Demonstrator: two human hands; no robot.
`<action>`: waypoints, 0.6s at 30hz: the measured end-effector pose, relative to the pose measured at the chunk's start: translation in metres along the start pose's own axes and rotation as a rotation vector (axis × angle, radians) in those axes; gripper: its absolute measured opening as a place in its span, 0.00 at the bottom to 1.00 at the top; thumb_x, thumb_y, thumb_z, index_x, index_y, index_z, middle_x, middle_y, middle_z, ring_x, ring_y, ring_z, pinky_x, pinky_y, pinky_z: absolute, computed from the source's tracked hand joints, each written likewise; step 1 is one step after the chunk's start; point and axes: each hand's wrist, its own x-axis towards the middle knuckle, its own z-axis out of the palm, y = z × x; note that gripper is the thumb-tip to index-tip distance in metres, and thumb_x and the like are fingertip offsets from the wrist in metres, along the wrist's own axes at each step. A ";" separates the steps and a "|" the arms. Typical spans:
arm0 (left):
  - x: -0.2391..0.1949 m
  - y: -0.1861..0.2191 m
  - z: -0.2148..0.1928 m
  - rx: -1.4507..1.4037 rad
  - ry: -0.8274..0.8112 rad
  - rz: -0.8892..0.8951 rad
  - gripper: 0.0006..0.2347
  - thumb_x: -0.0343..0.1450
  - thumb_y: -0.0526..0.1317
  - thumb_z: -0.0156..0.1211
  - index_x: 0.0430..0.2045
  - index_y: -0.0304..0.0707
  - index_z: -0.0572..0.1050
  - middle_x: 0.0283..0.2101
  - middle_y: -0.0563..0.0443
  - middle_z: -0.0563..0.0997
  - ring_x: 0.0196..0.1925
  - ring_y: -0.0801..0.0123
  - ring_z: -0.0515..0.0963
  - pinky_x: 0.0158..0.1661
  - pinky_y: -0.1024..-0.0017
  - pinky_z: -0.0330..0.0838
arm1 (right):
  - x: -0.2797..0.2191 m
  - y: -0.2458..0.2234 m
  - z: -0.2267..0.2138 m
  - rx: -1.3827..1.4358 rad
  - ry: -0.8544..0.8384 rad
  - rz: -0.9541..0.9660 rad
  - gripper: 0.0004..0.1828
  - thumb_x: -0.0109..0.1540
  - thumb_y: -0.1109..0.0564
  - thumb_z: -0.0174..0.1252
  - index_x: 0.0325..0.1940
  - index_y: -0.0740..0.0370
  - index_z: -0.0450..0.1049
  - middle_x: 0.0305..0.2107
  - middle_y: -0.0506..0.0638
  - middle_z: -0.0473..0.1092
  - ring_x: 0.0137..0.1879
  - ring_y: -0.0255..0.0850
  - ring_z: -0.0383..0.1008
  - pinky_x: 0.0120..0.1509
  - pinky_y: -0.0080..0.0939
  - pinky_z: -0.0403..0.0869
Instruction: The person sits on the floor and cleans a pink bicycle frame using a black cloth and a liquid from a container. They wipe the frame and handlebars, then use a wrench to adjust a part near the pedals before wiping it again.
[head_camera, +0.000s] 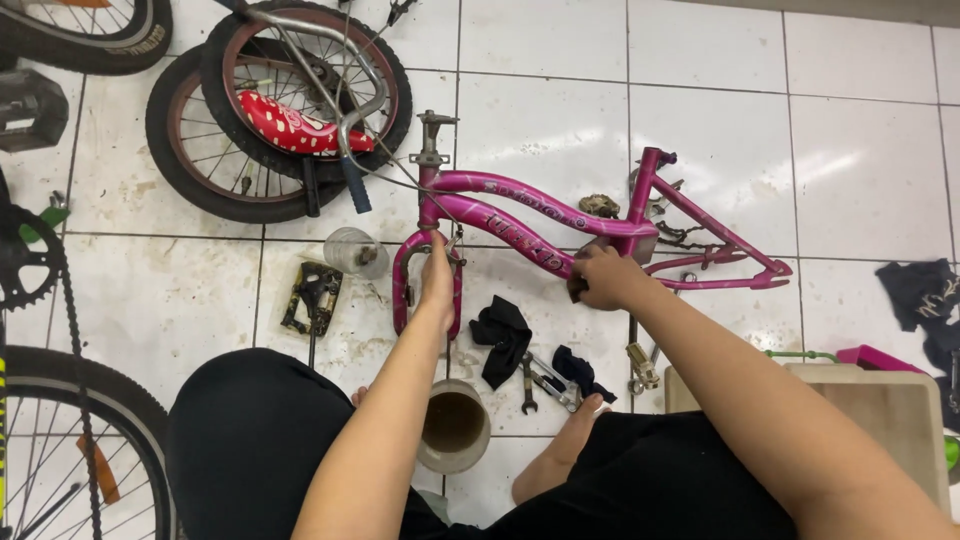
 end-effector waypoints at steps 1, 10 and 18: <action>0.003 0.003 0.002 -0.001 -0.001 0.003 0.42 0.73 0.70 0.33 0.73 0.34 0.48 0.78 0.37 0.46 0.80 0.49 0.42 0.75 0.52 0.38 | -0.004 -0.003 -0.001 -0.002 0.003 0.000 0.30 0.58 0.44 0.61 0.66 0.44 0.72 0.68 0.54 0.61 0.73 0.55 0.63 0.68 0.60 0.71; 0.036 0.024 0.012 -0.030 0.014 0.081 0.39 0.74 0.67 0.38 0.72 0.33 0.51 0.77 0.35 0.49 0.79 0.46 0.45 0.75 0.50 0.41 | 0.003 -0.011 0.021 -0.034 -0.106 -0.012 0.29 0.58 0.45 0.60 0.65 0.42 0.73 0.64 0.50 0.66 0.71 0.52 0.64 0.69 0.60 0.70; 0.090 0.015 0.004 0.020 0.039 0.160 0.37 0.74 0.66 0.46 0.69 0.35 0.58 0.73 0.34 0.59 0.77 0.45 0.53 0.74 0.51 0.48 | -0.016 0.005 -0.019 0.174 -0.022 0.106 0.25 0.59 0.40 0.58 0.58 0.47 0.76 0.49 0.54 0.78 0.59 0.54 0.78 0.60 0.58 0.76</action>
